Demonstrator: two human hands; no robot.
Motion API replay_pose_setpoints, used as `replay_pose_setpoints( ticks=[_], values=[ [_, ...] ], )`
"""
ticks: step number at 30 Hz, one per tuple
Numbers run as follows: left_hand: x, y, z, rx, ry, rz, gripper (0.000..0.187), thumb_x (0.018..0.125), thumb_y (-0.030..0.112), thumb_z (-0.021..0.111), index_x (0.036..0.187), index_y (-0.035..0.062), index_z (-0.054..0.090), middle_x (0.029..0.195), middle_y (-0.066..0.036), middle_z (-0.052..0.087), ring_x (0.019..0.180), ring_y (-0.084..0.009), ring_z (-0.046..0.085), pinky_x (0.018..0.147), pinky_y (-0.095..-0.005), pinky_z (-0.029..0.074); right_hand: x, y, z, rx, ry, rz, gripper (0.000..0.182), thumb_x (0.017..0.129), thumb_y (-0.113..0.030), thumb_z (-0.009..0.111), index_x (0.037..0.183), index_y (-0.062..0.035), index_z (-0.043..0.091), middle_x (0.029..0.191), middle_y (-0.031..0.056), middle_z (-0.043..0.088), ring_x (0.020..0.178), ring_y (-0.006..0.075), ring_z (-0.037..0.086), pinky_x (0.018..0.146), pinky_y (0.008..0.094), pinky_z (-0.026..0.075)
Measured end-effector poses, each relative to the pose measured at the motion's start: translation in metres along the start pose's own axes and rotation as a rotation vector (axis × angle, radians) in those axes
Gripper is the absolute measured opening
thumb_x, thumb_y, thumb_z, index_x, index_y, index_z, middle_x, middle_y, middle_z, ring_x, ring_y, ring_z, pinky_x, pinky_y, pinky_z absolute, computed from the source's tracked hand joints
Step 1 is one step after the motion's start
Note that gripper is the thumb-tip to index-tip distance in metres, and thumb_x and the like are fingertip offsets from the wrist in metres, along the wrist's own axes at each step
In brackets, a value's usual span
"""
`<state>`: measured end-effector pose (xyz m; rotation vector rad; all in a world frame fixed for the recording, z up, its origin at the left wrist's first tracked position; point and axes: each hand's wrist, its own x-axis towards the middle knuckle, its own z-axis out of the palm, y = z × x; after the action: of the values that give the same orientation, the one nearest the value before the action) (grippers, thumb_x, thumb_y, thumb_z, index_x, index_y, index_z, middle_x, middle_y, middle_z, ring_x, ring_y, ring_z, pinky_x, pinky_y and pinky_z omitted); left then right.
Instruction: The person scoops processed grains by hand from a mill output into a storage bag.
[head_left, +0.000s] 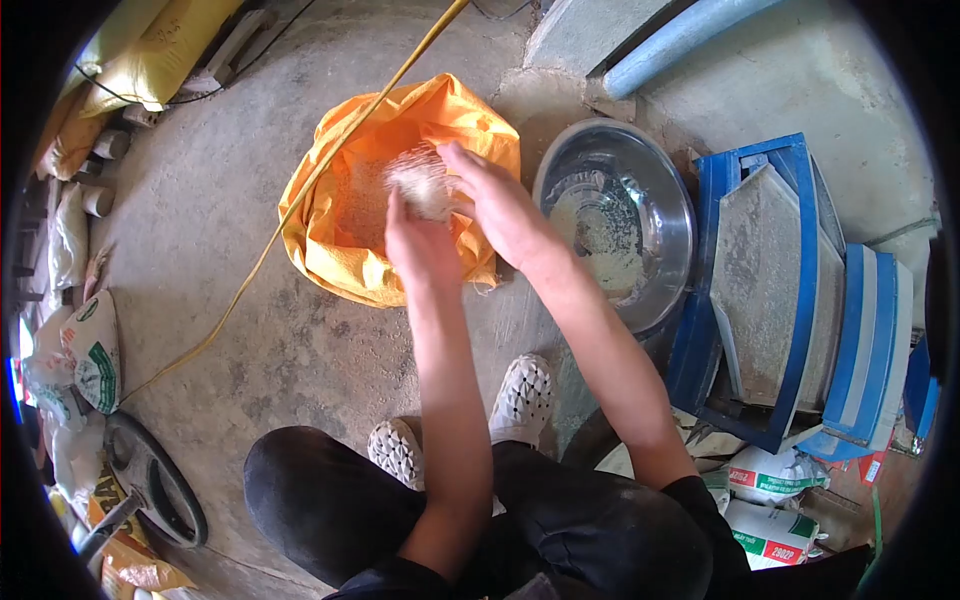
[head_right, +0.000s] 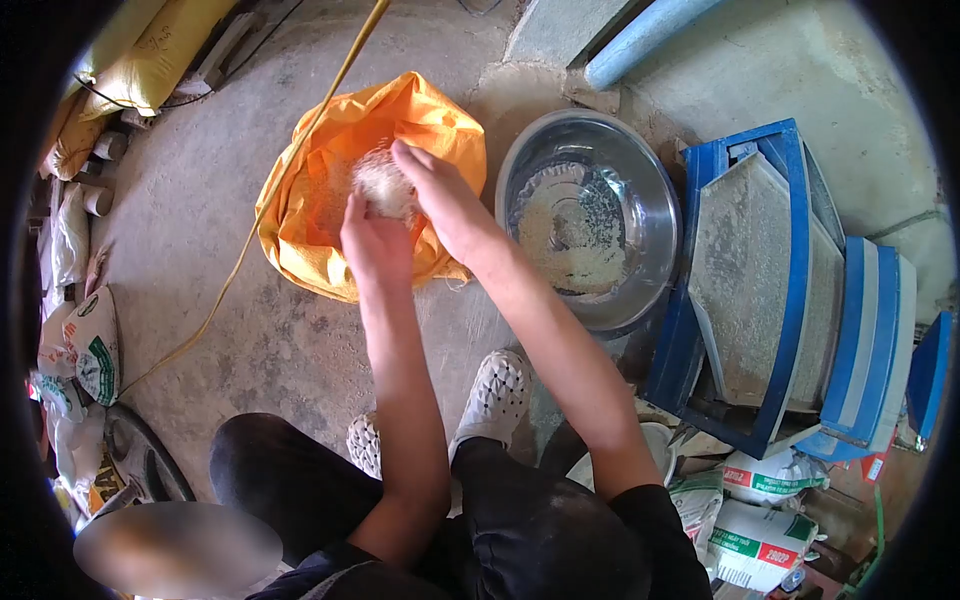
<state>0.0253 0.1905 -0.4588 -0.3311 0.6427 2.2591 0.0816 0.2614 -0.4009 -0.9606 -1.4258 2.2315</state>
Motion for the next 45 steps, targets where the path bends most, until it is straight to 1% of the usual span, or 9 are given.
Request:
replay_pose_setpoints(
  ticks=[3,10,14,20,25,28,35,37,45],
  values=[
    [-0.014,0.017,0.009,-0.038,0.144,-0.093,0.047,0.100,0.034,0.033,0.138,0.0063,0.034,0.139,-0.015,0.039,0.129,-0.0283,0.037,0.105,-0.0527,0.032,-0.006,0.007,-0.002,-0.246,-0.065,-0.040,0.071,0.094,-0.047,0.048,0.142,0.0020,0.031,0.149,0.0187,0.029,0.140,0.0248,0.024,0.111,0.0373,0.026],
    [-0.028,0.006,0.019,0.288,0.217,-0.034,0.054,0.094,0.037,0.046,0.141,0.0117,0.035,0.140,-0.011,0.038,0.129,-0.0308,0.038,0.103,-0.0515,0.032,-0.061,0.029,-0.049,-0.161,0.129,-0.338,0.036,0.097,-0.025,0.051,0.115,0.0044,0.059,0.115,0.0163,0.063,0.107,0.0236,0.061,0.096,0.0350,0.046],
    [-0.036,-0.029,0.041,0.599,-0.082,0.445,0.037,0.096,0.021,0.046,0.125,0.0003,0.053,0.120,-0.012,0.059,0.115,-0.0219,0.053,0.096,-0.0368,0.043,-0.086,0.044,-0.149,0.202,0.487,-0.268,0.040,0.098,-0.031,0.045,0.111,0.0056,0.055,0.113,0.0215,0.062,0.105,0.0299,0.062,0.093,0.0412,0.049],
    [-0.034,-0.142,0.055,0.786,-0.460,-0.301,0.032,0.092,0.024,0.051,0.107,-0.0012,0.066,0.102,-0.011,0.068,0.099,-0.0213,0.062,0.086,-0.0336,0.045,-0.106,0.089,-0.314,0.469,0.881,-0.217,0.046,0.097,-0.039,0.043,0.122,-0.0003,0.050,0.128,0.0147,0.055,0.117,0.0269,0.055,0.096,0.0384,0.046],
    [0.026,-0.233,-0.012,1.596,-0.385,-0.035,0.031,0.085,0.025,0.053,0.092,-0.0006,0.069,0.095,-0.021,0.068,0.098,-0.0327,0.064,0.085,-0.0353,0.047,-0.110,0.128,-0.341,0.407,1.120,-0.043,0.034,0.095,-0.037,0.043,0.091,-0.0088,0.063,0.090,0.0072,0.070,0.077,0.0219,0.067,0.064,0.0318,0.049],
    [0.082,-0.297,-0.102,2.314,-0.560,0.176,0.031,0.086,0.023,0.048,0.092,0.0003,0.068,0.100,-0.021,0.067,0.094,-0.0323,0.065,0.077,-0.0400,0.052,-0.107,0.159,-0.335,0.490,1.083,0.148,0.029,0.091,-0.033,0.049,0.095,-0.0072,0.062,0.098,0.0095,0.069,0.087,0.0228,0.066,0.073,0.0360,0.050],
    [-0.009,-0.309,-0.106,1.674,-0.331,-0.365,0.030,0.087,0.018,0.043,0.097,-0.0002,0.065,0.096,-0.017,0.067,0.093,-0.0286,0.065,0.076,-0.0370,0.051,-0.096,0.160,-0.260,0.582,0.938,0.355,0.025,0.090,-0.027,0.050,0.087,-0.0066,0.063,0.086,0.0099,0.066,0.083,0.0231,0.062,0.076,0.0377,0.049],
    [-0.057,-0.262,-0.042,0.844,0.041,-0.866,0.030,0.090,0.014,0.035,0.104,0.0017,0.059,0.094,-0.015,0.063,0.082,-0.0282,0.062,0.071,-0.0380,0.052,-0.094,0.164,-0.251,0.622,0.951,0.278,0.025,0.091,-0.026,0.051,0.088,-0.0047,0.063,0.085,0.0104,0.067,0.083,0.0236,0.062,0.076,0.0373,0.049],
    [-0.062,-0.237,-0.025,0.367,0.110,-0.807,0.024,0.089,0.016,0.035,0.090,0.0025,0.055,0.089,-0.011,0.062,0.083,-0.0252,0.060,0.077,-0.0398,0.050,-0.107,0.105,-0.192,0.658,0.987,-0.159,0.019,0.090,-0.015,0.053,0.090,0.0018,0.063,0.087,0.0110,0.066,0.083,0.0212,0.063,0.079,0.0328,0.050]
  ],
)
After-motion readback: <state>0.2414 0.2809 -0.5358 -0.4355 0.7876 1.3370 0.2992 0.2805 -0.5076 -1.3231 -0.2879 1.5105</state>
